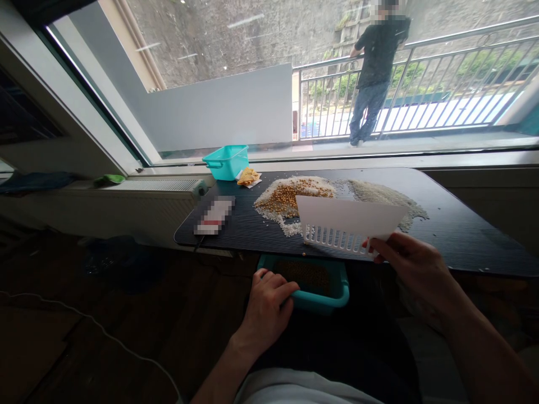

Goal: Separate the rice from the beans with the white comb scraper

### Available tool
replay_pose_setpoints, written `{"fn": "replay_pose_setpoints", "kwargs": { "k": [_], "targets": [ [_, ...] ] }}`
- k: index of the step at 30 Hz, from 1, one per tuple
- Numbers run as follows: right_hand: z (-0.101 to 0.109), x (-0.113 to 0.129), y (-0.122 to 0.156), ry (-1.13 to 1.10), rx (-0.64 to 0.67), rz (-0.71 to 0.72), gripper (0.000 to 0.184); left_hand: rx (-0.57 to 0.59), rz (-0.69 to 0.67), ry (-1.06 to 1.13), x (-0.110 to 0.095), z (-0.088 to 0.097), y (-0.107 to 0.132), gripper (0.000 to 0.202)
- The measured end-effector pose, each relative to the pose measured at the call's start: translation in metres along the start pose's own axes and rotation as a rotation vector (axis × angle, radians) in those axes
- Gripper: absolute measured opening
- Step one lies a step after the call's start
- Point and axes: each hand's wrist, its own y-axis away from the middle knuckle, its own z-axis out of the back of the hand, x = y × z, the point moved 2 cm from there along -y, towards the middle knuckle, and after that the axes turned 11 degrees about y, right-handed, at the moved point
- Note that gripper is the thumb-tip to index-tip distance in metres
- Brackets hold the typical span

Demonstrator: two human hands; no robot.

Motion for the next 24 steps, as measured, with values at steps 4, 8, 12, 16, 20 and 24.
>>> {"fn": "replay_pose_setpoints", "kwargs": {
  "k": [4, 8, 12, 16, 20, 24],
  "targets": [
    [0.000, -0.003, 0.004, -0.005, -0.012, -0.004, 0.035, 0.004, 0.005, -0.014, 0.001, 0.000, 0.000, 0.027],
    [0.000, -0.006, 0.007, -0.005, -0.007, -0.016, 0.035, 0.000, 0.008, -0.021, 0.001, -0.001, 0.001, 0.028],
    [-0.002, -0.003, 0.012, -0.031, 0.045, -0.005, 0.037, 0.001, 0.016, -0.029, 0.000, -0.001, 0.001, 0.028],
    [-0.010, 0.005, 0.012, -0.046, 0.018, -0.005, 0.038, 0.006, 0.023, -0.020, 0.000, -0.001, 0.001, 0.029],
    [-0.021, 0.006, 0.012, -0.045, 0.031, 0.002, 0.038, 0.002, 0.023, -0.003, 0.001, 0.000, 0.001, 0.030],
    [-0.027, 0.009, 0.018, -0.082, 0.106, 0.002, 0.036, -0.003, 0.029, -0.010, 0.000, -0.001, 0.001, 0.030]
  ]
}}
